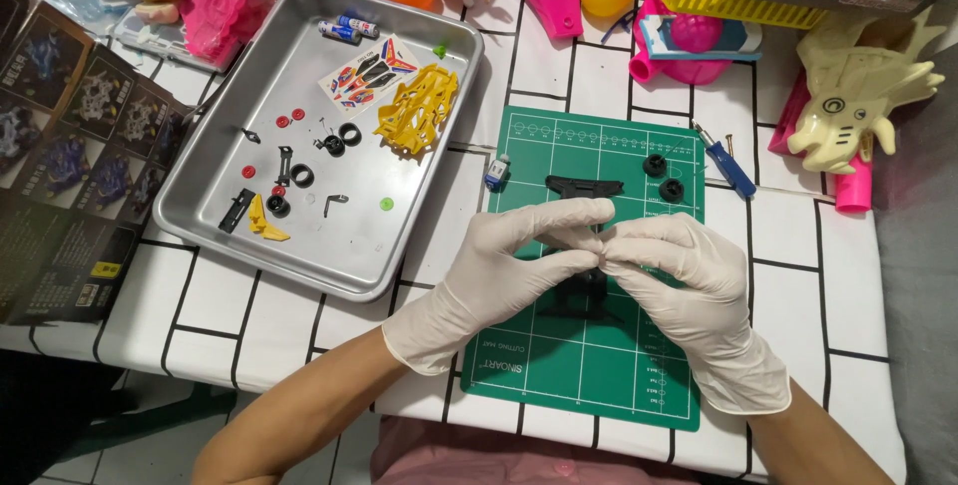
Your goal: Assembling a toy car by attaching small plastic components to the chassis
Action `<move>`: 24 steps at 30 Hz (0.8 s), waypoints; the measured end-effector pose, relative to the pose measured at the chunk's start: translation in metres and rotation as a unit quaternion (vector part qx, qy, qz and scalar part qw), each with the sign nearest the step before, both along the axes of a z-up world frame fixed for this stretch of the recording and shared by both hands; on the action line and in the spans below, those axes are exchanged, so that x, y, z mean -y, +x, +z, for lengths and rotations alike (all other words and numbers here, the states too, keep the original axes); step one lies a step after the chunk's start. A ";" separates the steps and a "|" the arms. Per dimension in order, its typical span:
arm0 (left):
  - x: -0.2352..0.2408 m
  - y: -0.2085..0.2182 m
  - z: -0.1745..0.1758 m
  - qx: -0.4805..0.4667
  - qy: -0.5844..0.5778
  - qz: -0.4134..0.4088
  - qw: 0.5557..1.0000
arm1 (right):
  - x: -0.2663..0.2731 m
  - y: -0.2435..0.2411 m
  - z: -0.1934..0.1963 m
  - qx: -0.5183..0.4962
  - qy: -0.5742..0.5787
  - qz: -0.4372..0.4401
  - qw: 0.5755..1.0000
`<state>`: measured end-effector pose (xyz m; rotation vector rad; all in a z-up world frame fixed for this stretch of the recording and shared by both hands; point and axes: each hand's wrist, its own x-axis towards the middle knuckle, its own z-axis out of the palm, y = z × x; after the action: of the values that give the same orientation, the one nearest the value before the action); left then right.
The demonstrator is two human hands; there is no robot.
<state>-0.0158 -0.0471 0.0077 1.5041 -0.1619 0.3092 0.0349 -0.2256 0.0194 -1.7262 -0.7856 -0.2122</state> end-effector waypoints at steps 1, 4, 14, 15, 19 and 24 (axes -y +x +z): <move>-0.002 0.000 -0.001 0.000 -0.001 0.001 1.000 | 0.000 0.001 0.003 0.000 -0.001 0.001 1.000; -0.006 0.000 0.001 0.013 0.042 0.012 0.999 | 0.001 0.002 0.009 0.020 -0.015 -0.001 1.000; -0.013 -0.002 -0.010 0.043 0.269 0.021 0.962 | 0.004 0.007 0.002 0.090 -0.045 0.028 0.995; -0.013 -0.001 -0.012 0.046 0.277 0.019 0.959 | 0.005 0.008 0.002 0.090 -0.056 0.035 0.994; -0.013 -0.001 -0.013 0.067 0.293 0.028 0.953 | 0.006 0.007 -0.005 0.091 -0.081 0.022 0.992; -0.025 0.007 -0.020 -0.026 0.354 -0.018 0.935 | 0.004 0.012 0.000 -0.085 -0.154 0.055 0.983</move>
<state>-0.0086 -0.0223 -0.0123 2.2197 -0.2769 0.1855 0.0469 -0.2294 0.0198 -1.9544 -0.8152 0.1386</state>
